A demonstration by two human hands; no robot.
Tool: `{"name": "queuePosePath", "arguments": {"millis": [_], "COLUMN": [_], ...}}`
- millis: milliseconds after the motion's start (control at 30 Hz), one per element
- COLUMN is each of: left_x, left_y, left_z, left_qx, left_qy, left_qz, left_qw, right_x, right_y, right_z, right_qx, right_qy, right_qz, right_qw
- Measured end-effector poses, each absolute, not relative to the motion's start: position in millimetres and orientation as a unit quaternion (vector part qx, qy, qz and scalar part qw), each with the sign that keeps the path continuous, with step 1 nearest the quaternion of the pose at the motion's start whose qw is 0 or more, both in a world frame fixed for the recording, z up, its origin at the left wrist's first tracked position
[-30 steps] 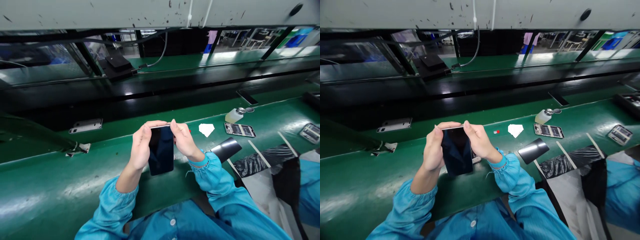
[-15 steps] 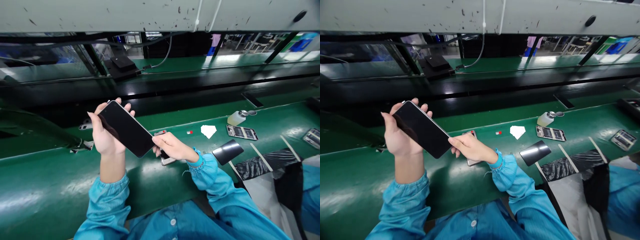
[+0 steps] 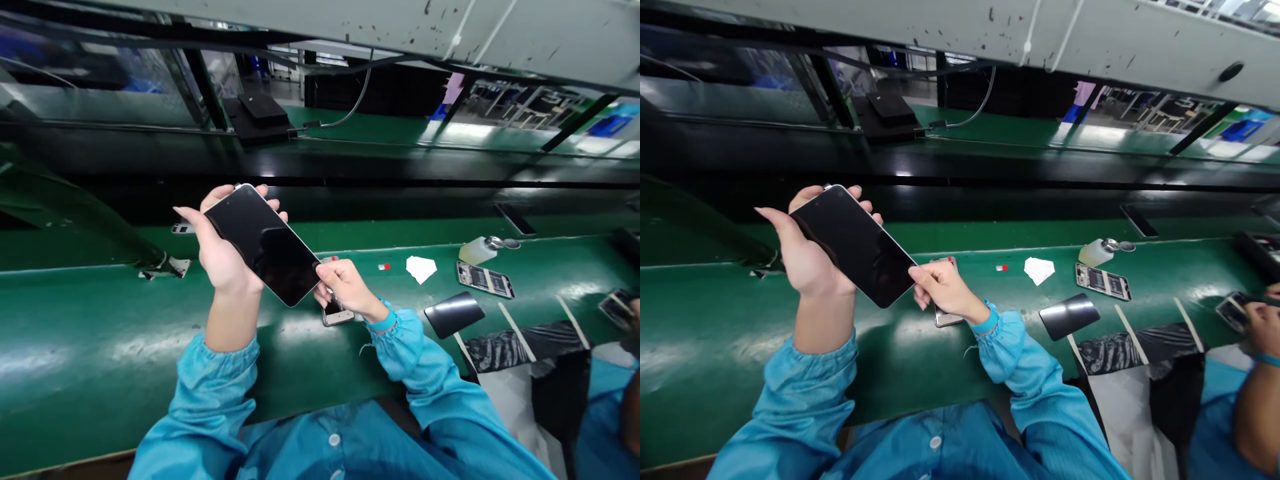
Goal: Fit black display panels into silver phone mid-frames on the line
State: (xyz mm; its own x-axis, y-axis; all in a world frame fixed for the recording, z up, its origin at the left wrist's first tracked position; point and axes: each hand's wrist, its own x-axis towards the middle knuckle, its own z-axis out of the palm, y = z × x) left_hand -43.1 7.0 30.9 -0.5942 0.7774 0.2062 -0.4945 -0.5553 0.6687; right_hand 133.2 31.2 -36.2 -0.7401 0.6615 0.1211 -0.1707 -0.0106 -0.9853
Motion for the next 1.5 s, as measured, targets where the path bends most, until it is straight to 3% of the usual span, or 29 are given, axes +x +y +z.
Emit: {"name": "queuePosePath", "arguments": {"millis": [500, 967, 1200, 1500], "left_x": [-37.4, -33.6, -37.9, -37.1], "left_y": [-0.7, 2.4, -3.3, -0.7], "left_z": [32.9, 33.3, 37.8, 42.9], "left_qx": [0.242, 0.232, 0.230, 0.196], "left_qy": [0.272, 0.266, 0.282, 0.286], "left_qz": [0.855, 0.864, 0.852, 0.857], "left_qw": [0.369, 0.360, 0.376, 0.382], "right_x": [125.7, 134.0, 151.4, 151.5], "right_y": [2.4, 8.0, 29.5, 26.6], "right_z": [-30.3, -15.8, -9.3, -19.3], "right_qx": [-0.112, -0.158, -0.185, -0.171], "right_qy": [-0.667, -0.676, -0.667, -0.651], "right_qz": [0.702, 0.693, 0.666, 0.686], "right_qw": [0.223, 0.195, 0.279, 0.276]}}
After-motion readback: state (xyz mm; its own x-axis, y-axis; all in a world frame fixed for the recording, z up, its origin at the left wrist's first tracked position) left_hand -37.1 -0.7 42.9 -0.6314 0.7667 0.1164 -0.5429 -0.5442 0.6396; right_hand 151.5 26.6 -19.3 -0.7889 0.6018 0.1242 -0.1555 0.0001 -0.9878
